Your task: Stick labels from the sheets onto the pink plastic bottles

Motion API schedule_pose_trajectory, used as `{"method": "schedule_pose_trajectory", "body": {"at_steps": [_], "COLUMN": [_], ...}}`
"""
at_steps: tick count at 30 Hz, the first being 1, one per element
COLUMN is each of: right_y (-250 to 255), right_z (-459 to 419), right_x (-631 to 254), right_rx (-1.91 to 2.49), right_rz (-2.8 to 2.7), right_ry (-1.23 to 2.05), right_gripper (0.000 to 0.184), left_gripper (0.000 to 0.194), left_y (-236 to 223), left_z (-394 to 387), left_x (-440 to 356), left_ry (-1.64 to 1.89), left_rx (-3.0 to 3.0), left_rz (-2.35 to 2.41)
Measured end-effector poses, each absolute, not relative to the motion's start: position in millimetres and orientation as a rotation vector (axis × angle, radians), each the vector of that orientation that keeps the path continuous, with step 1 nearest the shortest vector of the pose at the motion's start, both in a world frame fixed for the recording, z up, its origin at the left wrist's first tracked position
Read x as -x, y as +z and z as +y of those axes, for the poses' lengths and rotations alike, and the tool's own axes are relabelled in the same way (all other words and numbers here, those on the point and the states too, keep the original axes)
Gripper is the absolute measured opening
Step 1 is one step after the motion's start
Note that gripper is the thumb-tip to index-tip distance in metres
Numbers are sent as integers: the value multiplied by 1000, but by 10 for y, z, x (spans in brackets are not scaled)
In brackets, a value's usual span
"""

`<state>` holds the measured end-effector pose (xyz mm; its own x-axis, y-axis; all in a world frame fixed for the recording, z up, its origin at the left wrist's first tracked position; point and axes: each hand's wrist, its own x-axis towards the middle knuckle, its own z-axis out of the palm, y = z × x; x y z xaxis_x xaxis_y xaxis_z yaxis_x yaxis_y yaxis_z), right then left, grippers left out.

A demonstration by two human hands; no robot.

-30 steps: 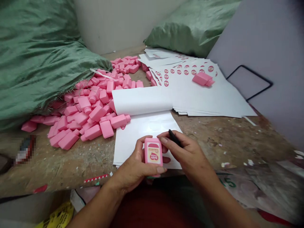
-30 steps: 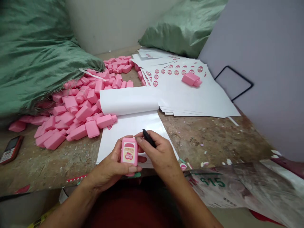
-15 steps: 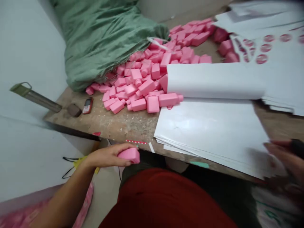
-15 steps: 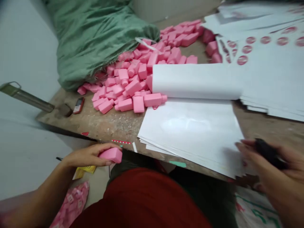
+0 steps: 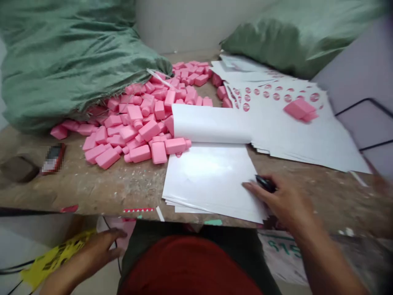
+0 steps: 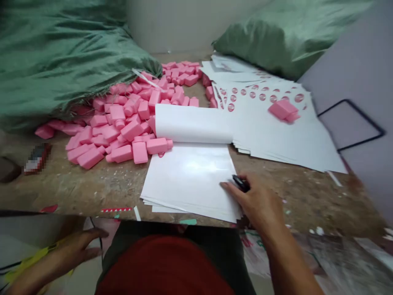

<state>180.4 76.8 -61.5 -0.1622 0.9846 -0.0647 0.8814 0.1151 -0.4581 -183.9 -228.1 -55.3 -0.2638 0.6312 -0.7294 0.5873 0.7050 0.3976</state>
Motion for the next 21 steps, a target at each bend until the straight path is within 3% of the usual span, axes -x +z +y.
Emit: {"method": "schedule_pose_trajectory", "body": {"at_steps": [2, 5, 9, 15, 21], "right_y": [-602, -611, -618, -536, -487], "right_z": [824, 900, 910, 571, 257], "right_x": [-1773, -1780, -1805, -1875, -1817], "right_rx": [1864, 1833, 1792, 1667, 928], "right_rz": [-2144, -2162, -2142, -2095, -2469], "right_ry": [594, 642, 629, 564, 219], "right_gripper": [44, 34, 34, 37, 22], "left_gripper": [36, 33, 24, 26, 30], "left_y": [-305, -11, 7, -448, -519], "left_z": [-2196, -1836, -1061, -463, -485], "left_x": [1754, 1520, 1117, 842, 917], "left_ry": [70, 376, 776, 543, 589], "left_rx": [-972, -1161, -1827, -2493, -2535], "left_rz": [1794, 1754, 1711, 1592, 1567]}}
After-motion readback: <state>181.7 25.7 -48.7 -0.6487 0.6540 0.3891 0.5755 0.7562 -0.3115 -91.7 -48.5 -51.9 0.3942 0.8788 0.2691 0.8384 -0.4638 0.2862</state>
